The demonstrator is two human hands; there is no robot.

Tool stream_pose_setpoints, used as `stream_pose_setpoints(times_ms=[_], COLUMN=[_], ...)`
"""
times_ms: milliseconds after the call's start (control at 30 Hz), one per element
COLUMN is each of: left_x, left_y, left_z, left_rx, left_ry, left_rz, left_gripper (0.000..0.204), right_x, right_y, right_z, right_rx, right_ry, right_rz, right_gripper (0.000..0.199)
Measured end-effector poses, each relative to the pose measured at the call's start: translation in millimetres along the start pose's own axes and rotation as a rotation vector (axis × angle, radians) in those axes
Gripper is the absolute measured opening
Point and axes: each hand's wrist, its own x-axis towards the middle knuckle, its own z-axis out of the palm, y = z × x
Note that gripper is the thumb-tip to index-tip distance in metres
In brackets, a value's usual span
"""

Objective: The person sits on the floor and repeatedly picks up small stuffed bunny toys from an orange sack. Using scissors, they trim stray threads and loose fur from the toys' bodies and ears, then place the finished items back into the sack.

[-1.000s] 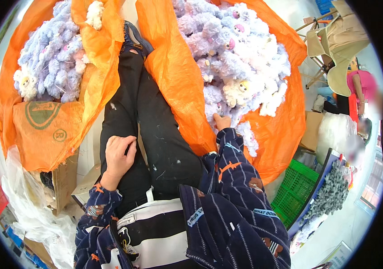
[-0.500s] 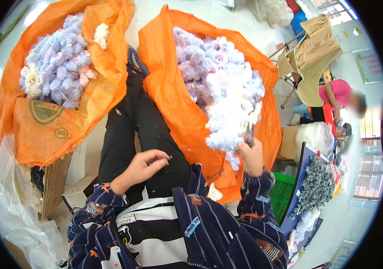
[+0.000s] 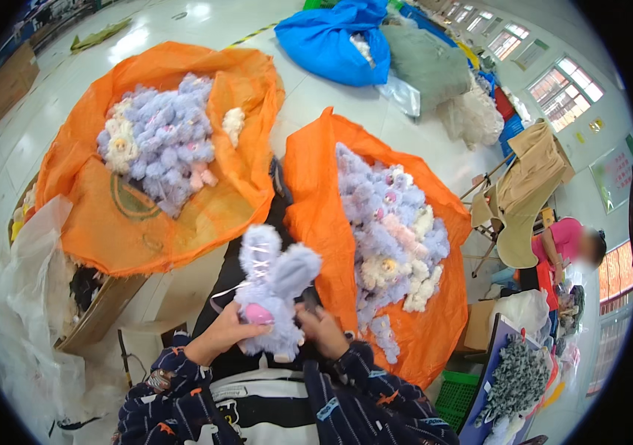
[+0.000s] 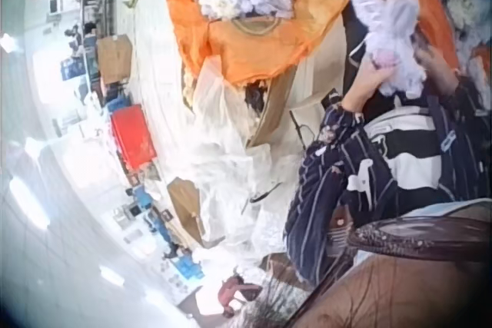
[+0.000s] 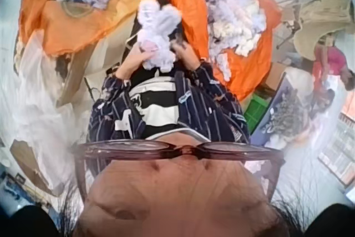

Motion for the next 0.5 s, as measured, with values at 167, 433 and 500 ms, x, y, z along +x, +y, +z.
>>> stream_pose_setpoints(times_ms=[167,433,500], left_x=[-11.1,-24.7,-25.3], left_y=[-18.8,-35.8,-46.9], left_z=[10.0,-10.1,-15.0], left_rx=[0.219,-0.071,0.085], left_ry=[0.049,-0.276,-0.342], left_rz=[0.046,-0.207,-0.224], left_gripper=[0.068,0.087,0.093], right_x=[7.2,12.0,15.1], right_y=[-14.8,-8.4,-3.1], right_z=[7.4,8.5,-1.0], right_rx=[-0.112,0.321,0.368], right_ry=[0.047,0.136,0.113], right_rz=[-0.267,-0.101,-0.056], right_gripper=[0.021,0.019,0.02])
